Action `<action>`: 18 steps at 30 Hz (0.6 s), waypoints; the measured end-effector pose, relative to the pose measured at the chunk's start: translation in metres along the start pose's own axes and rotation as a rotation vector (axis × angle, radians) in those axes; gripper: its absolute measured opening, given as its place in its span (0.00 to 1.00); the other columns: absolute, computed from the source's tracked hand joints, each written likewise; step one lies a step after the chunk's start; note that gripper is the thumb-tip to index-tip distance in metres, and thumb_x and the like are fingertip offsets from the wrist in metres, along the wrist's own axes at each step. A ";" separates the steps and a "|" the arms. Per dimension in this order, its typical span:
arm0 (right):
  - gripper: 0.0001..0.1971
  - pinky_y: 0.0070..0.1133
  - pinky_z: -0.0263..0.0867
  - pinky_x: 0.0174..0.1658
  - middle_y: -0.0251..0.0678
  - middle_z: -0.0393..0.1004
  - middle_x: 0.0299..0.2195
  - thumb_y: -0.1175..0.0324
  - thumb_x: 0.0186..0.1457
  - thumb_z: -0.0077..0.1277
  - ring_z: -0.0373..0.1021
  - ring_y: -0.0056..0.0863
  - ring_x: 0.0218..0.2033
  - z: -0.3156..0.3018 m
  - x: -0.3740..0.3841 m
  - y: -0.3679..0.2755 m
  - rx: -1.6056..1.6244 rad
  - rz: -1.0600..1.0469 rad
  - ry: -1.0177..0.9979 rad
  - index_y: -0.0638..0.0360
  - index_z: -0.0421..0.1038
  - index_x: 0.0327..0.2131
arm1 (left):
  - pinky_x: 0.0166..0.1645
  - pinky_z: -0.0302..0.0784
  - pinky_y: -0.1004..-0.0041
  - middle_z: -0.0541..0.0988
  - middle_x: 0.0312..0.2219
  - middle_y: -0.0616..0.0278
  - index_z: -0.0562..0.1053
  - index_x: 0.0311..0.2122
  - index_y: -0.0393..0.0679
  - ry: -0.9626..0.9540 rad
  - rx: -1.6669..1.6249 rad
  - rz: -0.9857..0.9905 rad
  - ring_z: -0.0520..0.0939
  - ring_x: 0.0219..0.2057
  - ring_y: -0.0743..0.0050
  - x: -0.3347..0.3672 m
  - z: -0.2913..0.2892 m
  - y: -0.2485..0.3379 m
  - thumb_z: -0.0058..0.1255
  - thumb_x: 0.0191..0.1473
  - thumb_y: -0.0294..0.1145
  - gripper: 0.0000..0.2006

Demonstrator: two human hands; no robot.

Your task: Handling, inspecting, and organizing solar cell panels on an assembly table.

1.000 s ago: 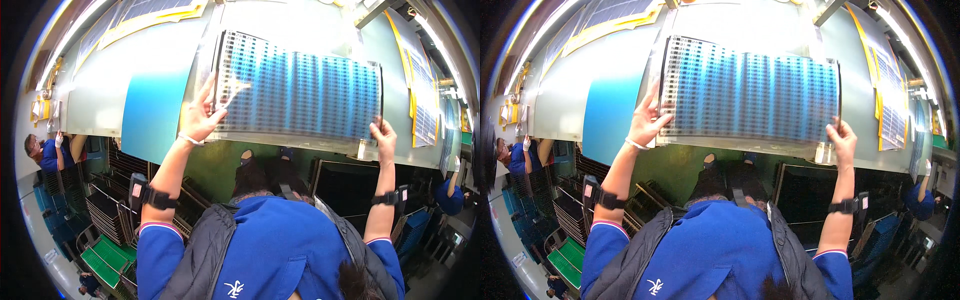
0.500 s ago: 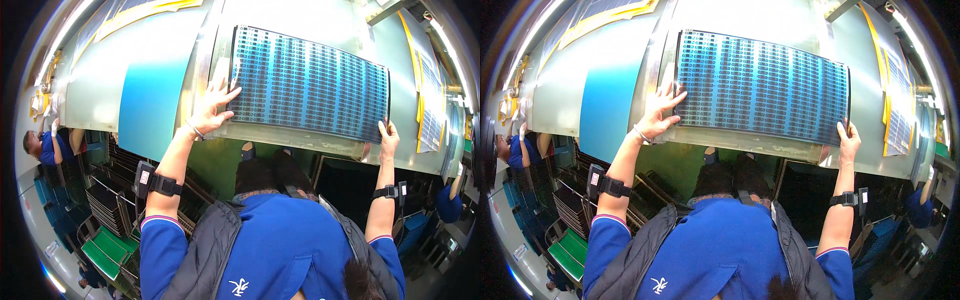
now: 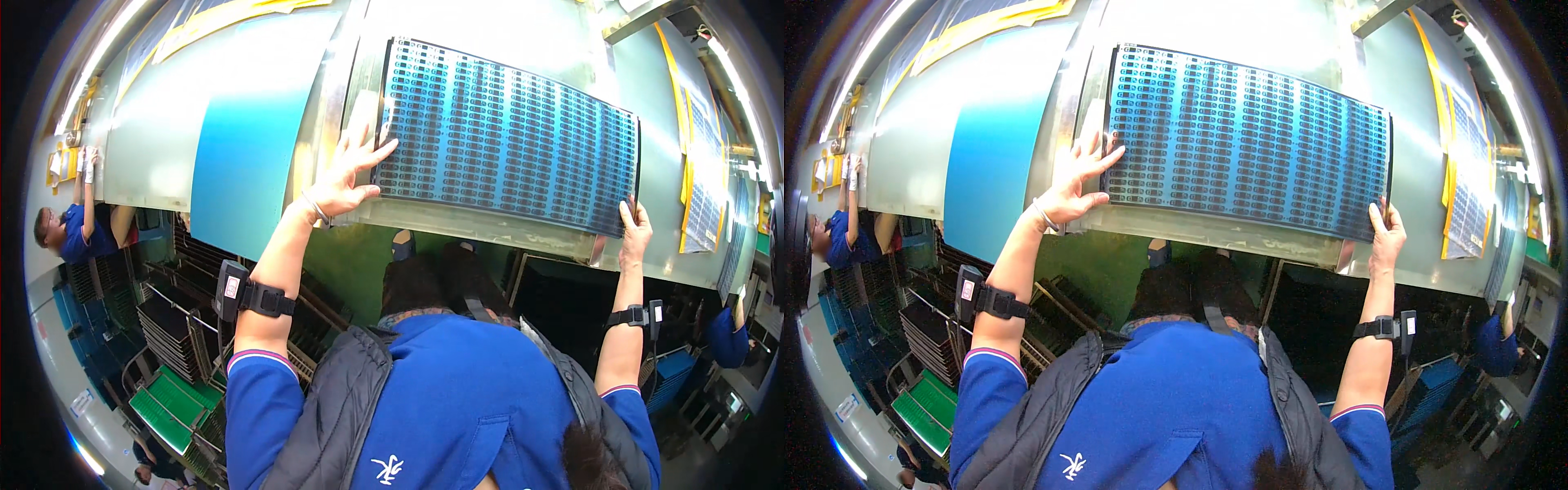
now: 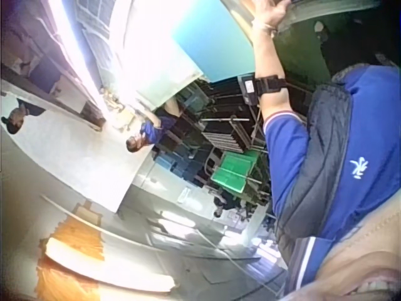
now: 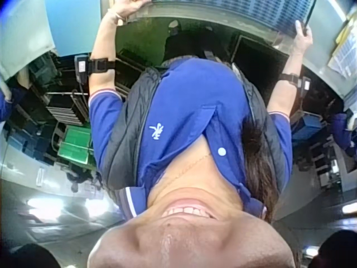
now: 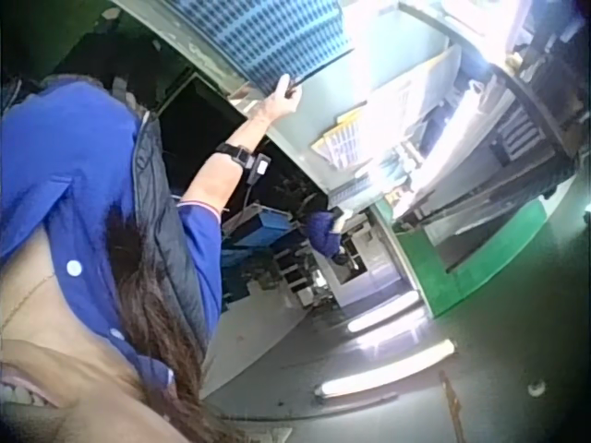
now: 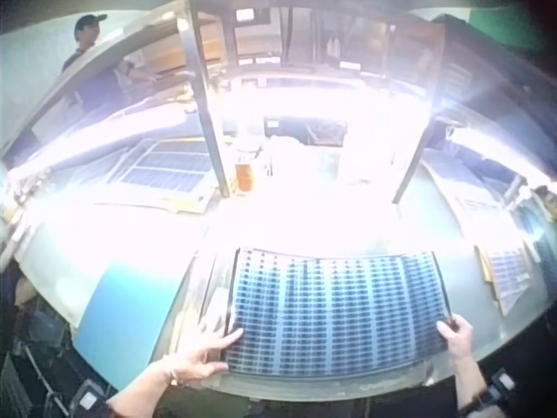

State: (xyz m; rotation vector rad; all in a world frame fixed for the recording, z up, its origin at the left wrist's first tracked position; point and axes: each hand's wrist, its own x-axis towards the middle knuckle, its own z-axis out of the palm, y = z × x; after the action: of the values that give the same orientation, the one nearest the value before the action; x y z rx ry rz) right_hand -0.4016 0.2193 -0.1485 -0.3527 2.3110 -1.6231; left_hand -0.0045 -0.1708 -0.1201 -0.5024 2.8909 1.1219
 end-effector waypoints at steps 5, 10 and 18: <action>0.15 0.14 0.63 0.45 0.29 0.74 0.38 0.75 0.52 0.54 0.68 0.15 0.39 -0.001 0.001 0.001 0.064 0.051 0.008 0.63 0.71 0.45 | 0.64 0.24 0.56 0.49 0.63 0.58 0.57 0.61 0.58 -0.065 -0.090 -0.057 0.36 0.66 0.56 0.008 -0.004 0.001 0.52 0.42 0.23 0.38; 0.16 0.15 0.62 0.46 0.30 0.73 0.40 0.75 0.52 0.54 0.68 0.16 0.40 -0.003 0.006 0.003 0.107 0.013 -0.023 0.62 0.70 0.46 | 0.65 0.26 0.57 0.49 0.63 0.56 0.56 0.61 0.58 0.011 -0.187 0.025 0.35 0.65 0.58 0.026 -0.013 -0.003 0.46 0.45 0.17 0.37; 0.18 0.15 0.61 0.48 0.31 0.72 0.42 0.75 0.52 0.54 0.67 0.16 0.42 -0.007 0.006 0.004 0.070 0.046 -0.051 0.63 0.69 0.48 | 0.66 0.33 0.59 0.52 0.62 0.58 0.57 0.61 0.58 -0.004 -0.061 -0.006 0.41 0.65 0.55 0.004 0.004 -0.004 0.56 0.40 0.23 0.40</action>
State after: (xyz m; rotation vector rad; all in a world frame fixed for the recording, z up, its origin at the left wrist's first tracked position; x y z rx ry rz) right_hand -0.4100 0.2243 -0.1503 -0.3191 2.2022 -1.6490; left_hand -0.0071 -0.1722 -0.1259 -0.5089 2.8571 1.2113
